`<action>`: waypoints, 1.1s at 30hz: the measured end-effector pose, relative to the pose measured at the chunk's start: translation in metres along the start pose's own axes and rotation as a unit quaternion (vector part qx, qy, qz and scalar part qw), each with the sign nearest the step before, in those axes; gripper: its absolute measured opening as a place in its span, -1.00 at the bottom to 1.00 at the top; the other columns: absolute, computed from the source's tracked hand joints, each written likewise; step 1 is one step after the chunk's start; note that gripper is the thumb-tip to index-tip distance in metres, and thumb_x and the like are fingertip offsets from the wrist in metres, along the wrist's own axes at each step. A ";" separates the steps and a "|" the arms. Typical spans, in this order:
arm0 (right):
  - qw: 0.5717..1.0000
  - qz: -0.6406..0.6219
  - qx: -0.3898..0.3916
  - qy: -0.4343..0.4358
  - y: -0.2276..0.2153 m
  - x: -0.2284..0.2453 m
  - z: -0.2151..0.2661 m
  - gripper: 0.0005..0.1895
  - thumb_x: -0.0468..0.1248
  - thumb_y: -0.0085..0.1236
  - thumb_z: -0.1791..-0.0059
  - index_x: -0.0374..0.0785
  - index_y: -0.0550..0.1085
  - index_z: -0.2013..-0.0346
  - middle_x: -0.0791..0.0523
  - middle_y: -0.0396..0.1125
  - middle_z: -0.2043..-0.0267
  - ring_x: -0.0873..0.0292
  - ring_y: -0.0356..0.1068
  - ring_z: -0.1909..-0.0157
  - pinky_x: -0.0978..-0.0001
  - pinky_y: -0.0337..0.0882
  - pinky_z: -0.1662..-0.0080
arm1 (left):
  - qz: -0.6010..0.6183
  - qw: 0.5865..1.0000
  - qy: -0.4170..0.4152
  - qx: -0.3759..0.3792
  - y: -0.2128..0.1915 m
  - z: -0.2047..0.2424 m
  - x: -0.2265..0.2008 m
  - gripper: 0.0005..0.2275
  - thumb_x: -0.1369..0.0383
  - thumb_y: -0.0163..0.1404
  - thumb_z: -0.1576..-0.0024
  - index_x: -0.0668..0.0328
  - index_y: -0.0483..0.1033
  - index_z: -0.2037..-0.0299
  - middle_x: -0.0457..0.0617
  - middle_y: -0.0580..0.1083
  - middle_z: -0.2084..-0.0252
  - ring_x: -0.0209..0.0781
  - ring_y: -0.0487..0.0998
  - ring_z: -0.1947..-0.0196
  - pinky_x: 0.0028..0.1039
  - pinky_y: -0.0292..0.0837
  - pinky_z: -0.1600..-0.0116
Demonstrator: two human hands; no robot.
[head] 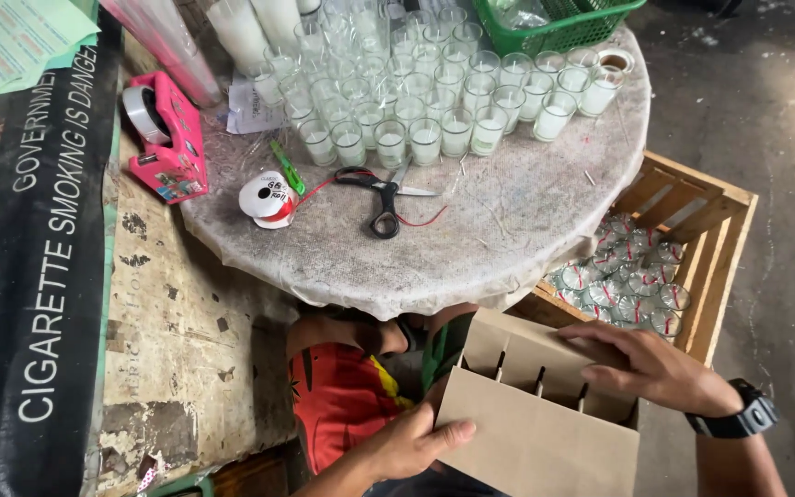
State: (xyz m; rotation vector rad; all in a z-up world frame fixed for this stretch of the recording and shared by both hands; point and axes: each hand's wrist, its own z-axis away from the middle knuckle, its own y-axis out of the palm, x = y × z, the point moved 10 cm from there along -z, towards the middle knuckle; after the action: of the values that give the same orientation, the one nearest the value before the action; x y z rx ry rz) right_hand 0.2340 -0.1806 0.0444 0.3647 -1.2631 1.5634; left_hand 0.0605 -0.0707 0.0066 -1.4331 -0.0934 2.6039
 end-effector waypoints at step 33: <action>0.882 0.285 -0.316 -0.201 -0.200 0.070 -0.123 -0.69 -0.24 -0.06 0.15 -0.09 0.33 0.11 0.13 0.22 0.07 0.11 0.31 0.16 0.27 0.28 0.12 | -0.345 0.761 0.336 -0.435 -0.095 -0.048 -0.169 -0.29 -0.07 -0.13 0.07 0.27 -0.03 -0.15 0.29 0.10 -0.15 0.17 0.19 -0.09 -0.14 0.20 -0.03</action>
State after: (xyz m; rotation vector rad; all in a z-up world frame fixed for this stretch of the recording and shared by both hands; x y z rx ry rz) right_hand 0.4175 -0.0606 0.1537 -0.1381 -2.2716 1.4617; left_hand 0.2005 -0.0080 0.1343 -1.9475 -1.5401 1.3090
